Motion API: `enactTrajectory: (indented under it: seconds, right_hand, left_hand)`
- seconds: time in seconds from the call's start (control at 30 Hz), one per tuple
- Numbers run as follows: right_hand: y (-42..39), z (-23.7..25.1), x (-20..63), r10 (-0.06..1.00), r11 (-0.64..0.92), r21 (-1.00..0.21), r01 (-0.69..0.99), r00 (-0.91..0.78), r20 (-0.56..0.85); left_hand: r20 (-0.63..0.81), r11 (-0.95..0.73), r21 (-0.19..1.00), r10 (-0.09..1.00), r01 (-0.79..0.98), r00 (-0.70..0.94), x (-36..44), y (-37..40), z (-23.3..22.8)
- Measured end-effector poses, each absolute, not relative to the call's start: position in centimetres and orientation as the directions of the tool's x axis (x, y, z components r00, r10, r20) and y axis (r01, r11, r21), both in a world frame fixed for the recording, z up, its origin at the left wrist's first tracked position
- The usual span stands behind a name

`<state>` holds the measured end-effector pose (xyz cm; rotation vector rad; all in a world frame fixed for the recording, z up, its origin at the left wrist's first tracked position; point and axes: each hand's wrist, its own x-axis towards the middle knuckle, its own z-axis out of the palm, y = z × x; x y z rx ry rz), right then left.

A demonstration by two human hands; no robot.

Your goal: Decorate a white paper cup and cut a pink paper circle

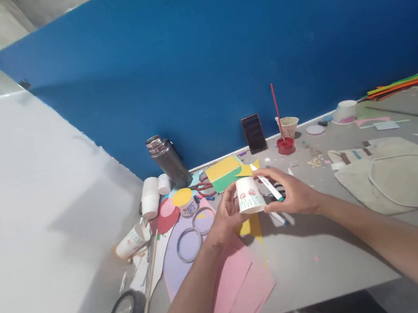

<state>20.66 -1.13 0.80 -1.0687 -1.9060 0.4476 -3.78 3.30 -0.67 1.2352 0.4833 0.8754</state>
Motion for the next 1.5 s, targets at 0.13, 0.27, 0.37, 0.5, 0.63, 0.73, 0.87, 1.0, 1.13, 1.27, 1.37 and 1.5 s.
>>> enactTrajectory:
  seconds: [0.13,0.27,0.37,0.5,0.63,0.73,0.87,1.0,1.13,1.27,1.37,1.5]
  right_hand:
    - [-0.9,0.5,20.7,0.793,0.585,-0.553,0.593,-0.275,0.544]
    - [-0.9,0.4,20.6,0.786,0.590,-0.511,0.625,-0.299,0.541]
    - [-0.9,0.4,20.6,0.787,0.596,-0.514,0.617,-0.322,0.526]
    - [-0.8,0.5,21.1,0.775,0.612,-0.541,0.577,-0.301,0.556]
    - [-0.4,0.5,22.3,0.754,0.624,-0.542,0.562,-0.255,0.605]
    - [-0.1,0.5,22.8,0.772,0.577,-0.574,0.581,-0.159,0.615]
    - [0.3,0.7,22.9,0.825,0.446,-0.672,0.591,0.019,0.565]
    - [0.2,1.1,23.2,0.845,0.430,-0.645,0.632,-0.030,0.533]
    - [-0.5,0.8,23.4,0.861,0.471,-0.572,0.671,-0.207,0.465]
    - [-1.1,-0.3,22.8,0.831,0.526,-0.520,0.673,-0.276,0.483]
    - [-1.3,-0.9,22.2,0.789,0.560,-0.505,0.657,-0.238,0.566]
    - [-1.5,-1.5,21.9,0.749,0.588,-0.503,0.633,-0.191,0.635]
  left_hand:
    - [0.169,0.005,0.964,0.763,-0.267,0.624,-4.3,4.0,-0.7]
    - [0.181,-0.079,0.979,0.757,-0.187,0.628,-4.6,4.0,-0.4]
    - [0.179,-0.141,0.984,0.767,-0.111,0.616,-4.7,4.0,-0.2]
    - [0.232,-0.192,0.973,0.786,-0.131,0.573,-4.6,4.2,-0.6]
    - [0.264,-0.204,0.961,0.878,-0.188,0.399,-4.3,4.7,-1.3]
    - [0.238,-0.172,0.959,0.922,-0.226,0.307,-4.2,4.8,-1.5]
    - [0.197,-0.109,0.942,0.945,-0.317,0.261,-4.1,4.7,-1.0]
    - [0.071,0.081,0.882,0.951,-0.464,0.300,-4.1,4.4,-0.5]
    - [-0.051,0.280,0.771,0.922,-0.571,0.384,-4.5,3.9,0.1]
    - [-0.055,0.420,0.639,0.861,-0.644,0.506,-5.1,3.5,0.7]
    - [-0.056,0.468,0.606,0.832,-0.643,0.553,-5.4,3.5,0.6]
    - [-0.078,0.495,0.634,0.805,-0.594,0.588,-5.6,3.6,-0.2]
